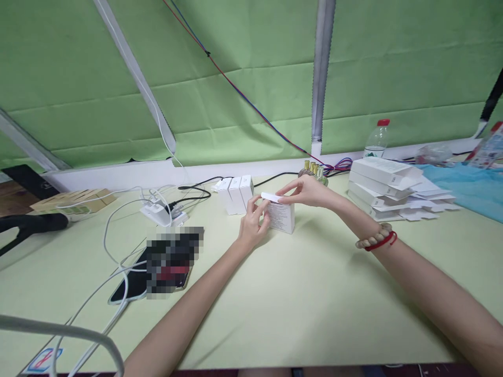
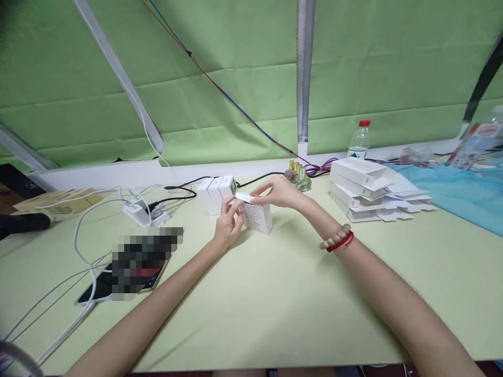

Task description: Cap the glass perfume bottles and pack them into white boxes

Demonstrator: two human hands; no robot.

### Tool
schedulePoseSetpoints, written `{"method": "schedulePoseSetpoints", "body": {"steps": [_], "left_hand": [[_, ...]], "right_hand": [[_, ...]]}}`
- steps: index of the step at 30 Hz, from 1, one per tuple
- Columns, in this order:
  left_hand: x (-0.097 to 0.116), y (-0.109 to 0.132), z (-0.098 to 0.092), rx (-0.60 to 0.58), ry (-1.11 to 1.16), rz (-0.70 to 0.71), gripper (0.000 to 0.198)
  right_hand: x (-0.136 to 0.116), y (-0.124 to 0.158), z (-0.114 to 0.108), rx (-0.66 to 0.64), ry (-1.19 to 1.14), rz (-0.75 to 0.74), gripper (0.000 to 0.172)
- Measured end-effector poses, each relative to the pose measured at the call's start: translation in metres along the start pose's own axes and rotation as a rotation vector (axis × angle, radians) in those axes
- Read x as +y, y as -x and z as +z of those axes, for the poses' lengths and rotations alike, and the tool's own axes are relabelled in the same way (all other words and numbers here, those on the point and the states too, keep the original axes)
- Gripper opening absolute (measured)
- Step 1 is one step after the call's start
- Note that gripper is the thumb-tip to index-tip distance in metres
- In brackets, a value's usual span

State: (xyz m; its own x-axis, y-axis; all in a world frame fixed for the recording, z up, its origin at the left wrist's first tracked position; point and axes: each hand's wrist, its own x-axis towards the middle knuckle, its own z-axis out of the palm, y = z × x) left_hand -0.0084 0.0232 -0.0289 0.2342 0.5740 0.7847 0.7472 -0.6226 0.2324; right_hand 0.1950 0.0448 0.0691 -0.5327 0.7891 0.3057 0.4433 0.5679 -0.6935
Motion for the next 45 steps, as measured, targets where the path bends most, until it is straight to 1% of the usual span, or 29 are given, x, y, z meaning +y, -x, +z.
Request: {"method": "schedulePoseSetpoints", "body": {"steps": [5, 11, 17, 22, 26, 29, 34, 45], "left_hand": [[0.0001, 0.0002, 0.0006, -0.015, 0.001, -0.020, 0.033], [0.0009, -0.0001, 0.0006, -0.024, -0.004, -0.015, 0.033], [0.0026, 0.0003, -0.0005, -0.083, -0.027, 0.003, 0.033], [0.0023, 0.0004, 0.0007, -0.081, -0.009, 0.020, 0.032], [0.0004, 0.0014, 0.0020, -0.072, -0.005, 0.041, 0.032], [0.0000, 0.0022, 0.0016, -0.077, 0.008, 0.033, 0.032], [0.0014, 0.0021, -0.0001, -0.129, 0.038, -0.042, 0.034], [0.0004, 0.0025, 0.0017, -0.108, 0.021, -0.031, 0.033]], "right_hand": [[0.0087, -0.0035, 0.0001, 0.009, -0.027, -0.010, 0.038], [0.0057, -0.0019, -0.0007, 0.018, -0.010, 0.000, 0.034], [0.0078, -0.0025, 0.0006, -0.054, -0.097, 0.013, 0.033], [0.0114, -0.0038, -0.0005, -0.122, -0.108, 0.030, 0.038], [0.0103, -0.0034, -0.0017, -0.158, -0.099, 0.019, 0.037], [0.0076, -0.0025, -0.0021, -0.164, -0.087, 0.027, 0.035], [0.0068, -0.0013, -0.0038, -0.148, -0.083, 0.049, 0.032], [0.0086, -0.0013, -0.0059, -0.190, -0.084, 0.048, 0.032]]}}
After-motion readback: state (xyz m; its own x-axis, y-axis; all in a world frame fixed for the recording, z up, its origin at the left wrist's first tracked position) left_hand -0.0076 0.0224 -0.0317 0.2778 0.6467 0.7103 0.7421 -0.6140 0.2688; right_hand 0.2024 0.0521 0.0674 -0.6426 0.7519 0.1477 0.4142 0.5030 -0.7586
